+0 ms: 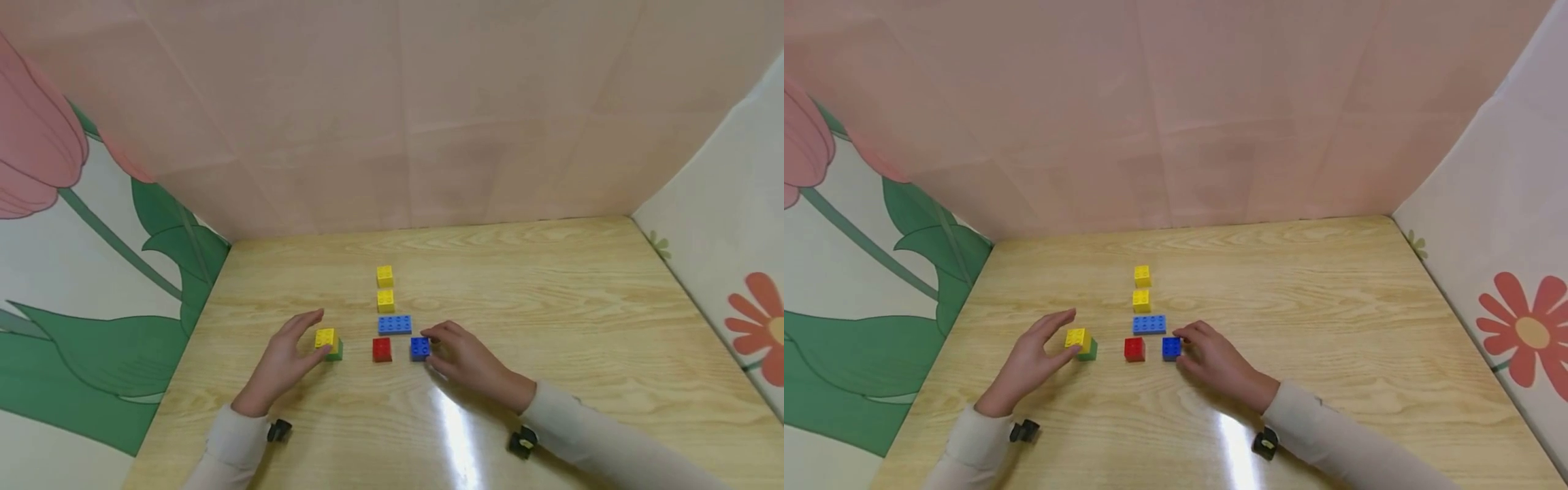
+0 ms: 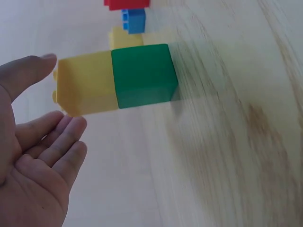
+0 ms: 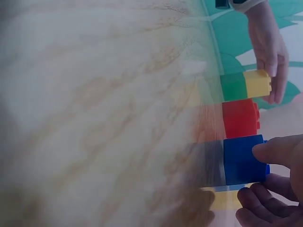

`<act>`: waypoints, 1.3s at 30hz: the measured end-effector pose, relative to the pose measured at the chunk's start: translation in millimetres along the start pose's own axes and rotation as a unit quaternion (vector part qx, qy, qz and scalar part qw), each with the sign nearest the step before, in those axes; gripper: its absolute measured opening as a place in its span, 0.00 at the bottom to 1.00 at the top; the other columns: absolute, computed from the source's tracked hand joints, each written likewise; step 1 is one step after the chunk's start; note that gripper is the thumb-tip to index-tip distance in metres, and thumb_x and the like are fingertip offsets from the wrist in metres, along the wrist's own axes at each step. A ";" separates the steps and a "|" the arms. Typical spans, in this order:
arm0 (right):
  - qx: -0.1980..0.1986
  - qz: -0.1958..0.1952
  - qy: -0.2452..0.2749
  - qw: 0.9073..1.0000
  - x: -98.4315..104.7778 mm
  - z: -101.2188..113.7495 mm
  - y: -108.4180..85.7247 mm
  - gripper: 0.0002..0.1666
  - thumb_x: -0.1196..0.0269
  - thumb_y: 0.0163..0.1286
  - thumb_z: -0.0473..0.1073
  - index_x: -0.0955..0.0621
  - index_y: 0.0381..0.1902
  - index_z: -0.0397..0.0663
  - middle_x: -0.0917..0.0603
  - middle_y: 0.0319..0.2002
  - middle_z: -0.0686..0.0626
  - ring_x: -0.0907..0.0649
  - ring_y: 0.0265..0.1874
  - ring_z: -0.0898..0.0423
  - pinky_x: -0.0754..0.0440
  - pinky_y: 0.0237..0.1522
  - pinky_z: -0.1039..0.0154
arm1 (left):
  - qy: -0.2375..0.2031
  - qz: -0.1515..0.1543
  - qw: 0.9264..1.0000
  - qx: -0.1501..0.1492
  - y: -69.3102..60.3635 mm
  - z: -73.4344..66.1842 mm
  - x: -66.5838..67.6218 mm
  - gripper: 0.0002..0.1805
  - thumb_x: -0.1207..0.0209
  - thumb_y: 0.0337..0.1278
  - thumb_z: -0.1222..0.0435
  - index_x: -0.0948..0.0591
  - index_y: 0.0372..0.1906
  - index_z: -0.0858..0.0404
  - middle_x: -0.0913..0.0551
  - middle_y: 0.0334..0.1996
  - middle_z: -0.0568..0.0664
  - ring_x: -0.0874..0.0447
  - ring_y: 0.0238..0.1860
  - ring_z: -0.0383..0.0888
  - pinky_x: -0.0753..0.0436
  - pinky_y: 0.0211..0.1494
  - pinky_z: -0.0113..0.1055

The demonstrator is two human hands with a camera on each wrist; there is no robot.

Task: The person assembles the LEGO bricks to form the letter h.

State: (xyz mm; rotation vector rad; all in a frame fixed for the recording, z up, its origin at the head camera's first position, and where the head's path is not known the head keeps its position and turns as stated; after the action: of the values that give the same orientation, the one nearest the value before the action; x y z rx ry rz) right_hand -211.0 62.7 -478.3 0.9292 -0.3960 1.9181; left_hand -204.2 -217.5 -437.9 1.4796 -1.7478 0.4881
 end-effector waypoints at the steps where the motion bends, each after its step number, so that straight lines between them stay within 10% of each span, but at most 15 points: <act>1: -0.006 0.003 -0.002 1.000 -0.6 -1.2 0.2 0.27 0.30 0.63 0.44 0.22 0.60 0.49 0.22 0.48 0.57 0.21 0.48 0.60 0.19 0.50 0.61 | 0.001 -0.004 1.000 -0.001 0.4 -1.7 0.2 0.36 0.32 0.56 0.54 0.31 0.69 0.55 0.27 0.63 0.48 0.30 0.64 0.48 0.28 0.63 0.51; 20: 0.003 -0.008 -0.005 1.000 6.2 3.6 -2.5 0.22 0.32 0.65 0.45 0.21 0.56 0.53 0.21 0.48 0.58 0.19 0.48 0.58 0.19 0.50 0.60 | 0.020 -0.022 0.999 -0.035 3.1 -41.7 4.4 0.34 0.33 0.58 0.56 0.29 0.68 0.55 0.28 0.64 0.45 0.30 0.64 0.46 0.27 0.63 0.48; 39: 0.050 -0.029 0.005 0.998 21.9 24.3 -8.7 0.21 0.32 0.65 0.45 0.22 0.55 0.52 0.21 0.49 0.57 0.19 0.48 0.55 0.19 0.50 0.57 | -0.020 0.053 0.997 -0.055 9.2 -77.9 -28.5 0.37 0.31 0.55 0.56 0.32 0.70 0.49 0.29 0.64 0.40 0.30 0.64 0.42 0.26 0.63 0.43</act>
State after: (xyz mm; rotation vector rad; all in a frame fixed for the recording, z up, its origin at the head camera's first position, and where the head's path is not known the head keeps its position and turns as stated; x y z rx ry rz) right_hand -198.8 65.7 -446.9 0.9861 -0.2658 1.9022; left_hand -188.1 -140.8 -409.3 1.3335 -1.8605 0.4110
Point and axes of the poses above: each hand's wrist, its own y-axis towards the middle knuckle, its own x-axis out of the back of the hand, z = x × y, the point moved 10 cm from there along y, towards the middle knuckle
